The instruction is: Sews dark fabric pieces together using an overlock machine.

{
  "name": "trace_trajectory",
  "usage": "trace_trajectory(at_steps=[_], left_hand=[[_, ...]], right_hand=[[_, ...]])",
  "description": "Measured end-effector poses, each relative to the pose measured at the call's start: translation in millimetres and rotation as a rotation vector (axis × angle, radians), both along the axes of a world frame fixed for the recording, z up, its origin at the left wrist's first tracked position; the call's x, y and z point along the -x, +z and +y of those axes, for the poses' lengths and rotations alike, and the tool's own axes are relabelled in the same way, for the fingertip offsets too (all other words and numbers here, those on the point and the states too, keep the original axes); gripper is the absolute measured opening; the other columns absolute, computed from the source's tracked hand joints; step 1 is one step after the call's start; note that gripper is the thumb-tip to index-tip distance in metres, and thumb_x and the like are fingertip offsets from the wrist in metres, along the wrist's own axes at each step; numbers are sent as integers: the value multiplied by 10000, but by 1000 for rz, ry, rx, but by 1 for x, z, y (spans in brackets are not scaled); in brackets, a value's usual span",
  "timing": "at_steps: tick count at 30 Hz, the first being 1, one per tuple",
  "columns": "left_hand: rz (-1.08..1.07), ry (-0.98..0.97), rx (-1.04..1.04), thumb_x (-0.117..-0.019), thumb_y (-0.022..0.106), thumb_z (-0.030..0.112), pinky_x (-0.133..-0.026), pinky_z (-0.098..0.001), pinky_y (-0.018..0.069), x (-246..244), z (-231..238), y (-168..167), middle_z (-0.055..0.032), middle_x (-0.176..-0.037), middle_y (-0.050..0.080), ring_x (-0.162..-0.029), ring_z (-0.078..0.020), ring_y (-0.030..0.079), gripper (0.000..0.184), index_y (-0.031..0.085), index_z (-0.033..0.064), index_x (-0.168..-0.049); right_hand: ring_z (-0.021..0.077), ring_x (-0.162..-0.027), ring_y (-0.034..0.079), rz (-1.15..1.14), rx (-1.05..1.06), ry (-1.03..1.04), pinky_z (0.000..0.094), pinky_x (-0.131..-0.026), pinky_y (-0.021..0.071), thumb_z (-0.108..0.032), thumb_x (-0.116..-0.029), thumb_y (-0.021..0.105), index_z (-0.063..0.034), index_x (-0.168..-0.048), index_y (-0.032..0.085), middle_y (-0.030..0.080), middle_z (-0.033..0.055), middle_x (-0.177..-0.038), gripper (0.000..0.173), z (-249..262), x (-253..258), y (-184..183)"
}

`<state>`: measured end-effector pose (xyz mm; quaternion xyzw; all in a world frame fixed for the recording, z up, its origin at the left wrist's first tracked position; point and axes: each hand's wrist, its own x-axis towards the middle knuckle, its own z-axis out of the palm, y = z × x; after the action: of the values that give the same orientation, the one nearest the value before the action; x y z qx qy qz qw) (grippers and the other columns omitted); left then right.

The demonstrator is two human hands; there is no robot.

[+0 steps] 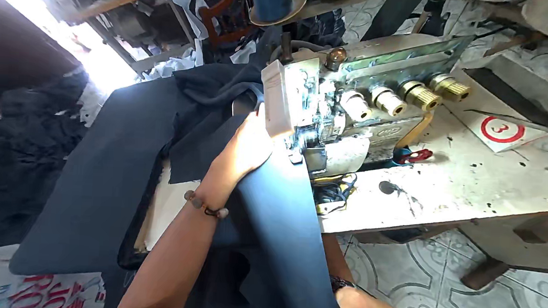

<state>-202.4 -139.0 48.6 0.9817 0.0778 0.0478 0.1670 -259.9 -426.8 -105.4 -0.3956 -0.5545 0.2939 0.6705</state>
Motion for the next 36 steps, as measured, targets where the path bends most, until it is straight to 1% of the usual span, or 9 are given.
trace_trajectory(at_steps=[5,7,12,15,18,22,27,30,36], left_hand=[[-191,-145,42,-957,611,52,-1132,-432,389,-66,27,-6,-318,-1379,556,-1328,-378,525,514,469,-138,-1414],[-198,-60,152,-1030,526,63,-1092,-320,426,-79,25,0,-208,-1337,561,-1277,-229,545,436,429,-64,-1436],[-286,-9,-144,-929,662,47,-1077,-588,418,-98,37,9,-325,-1406,508,-1326,-484,495,581,443,-72,-1455],[-350,-28,-22,-1049,555,208,-1124,-527,417,-30,36,-3,-299,-1454,493,-1355,-411,500,520,413,-73,-1464],[-300,18,56,-861,780,412,-990,-631,481,80,31,-44,-326,-1343,550,-1227,-479,557,746,514,-99,-1335],[-232,81,-166,-887,718,152,-776,-647,514,149,48,-73,-287,-969,647,-889,-493,636,208,751,-36,-970],[-100,324,-87,-1061,479,124,-743,-682,503,95,74,2,-298,-911,669,-827,-477,671,286,588,-64,-1248],[-101,368,13,-1108,368,167,-792,-557,587,36,86,26,-226,-1010,700,-856,-334,729,347,451,-27,-1382],[-262,123,-8,-1072,412,104,-978,-624,489,-56,106,19,-356,-1271,578,-1163,-476,622,422,332,-85,-1441]], right_hand=[[-120,-955,603,18,109,-323,94,-864,491,-253,-1069,523,-37,-1004,631,686,-46,-935,250,17,-14,-2],[-137,-914,610,74,185,-453,103,-839,509,-262,-1052,539,-52,-994,677,707,-88,-917,258,27,-18,2],[-127,-863,620,144,325,-625,110,-824,522,-113,-1005,528,29,-1023,692,706,-71,-901,218,51,-32,32],[-124,-843,610,149,325,-598,102,-808,515,-98,-1023,515,3,-1023,686,685,-81,-883,198,58,-43,44],[-122,-781,590,170,337,-477,99,-746,506,-121,-1035,516,-56,-976,674,646,-124,-830,181,54,-56,43],[-90,-558,537,385,380,-292,104,-505,450,-160,-1055,470,-169,-938,628,622,-153,-710,196,57,-65,47],[2,-671,654,937,175,-158,166,-632,554,-189,-1106,328,-137,-1059,623,705,-29,-800,303,88,-55,60],[-8,-490,453,1111,94,-111,143,-493,394,-274,-1130,270,-127,-953,571,527,-59,-611,379,113,-49,74],[-32,-489,488,686,191,-195,124,-477,409,-142,-1079,286,-76,-924,622,575,-88,-604,376,121,-54,71]])
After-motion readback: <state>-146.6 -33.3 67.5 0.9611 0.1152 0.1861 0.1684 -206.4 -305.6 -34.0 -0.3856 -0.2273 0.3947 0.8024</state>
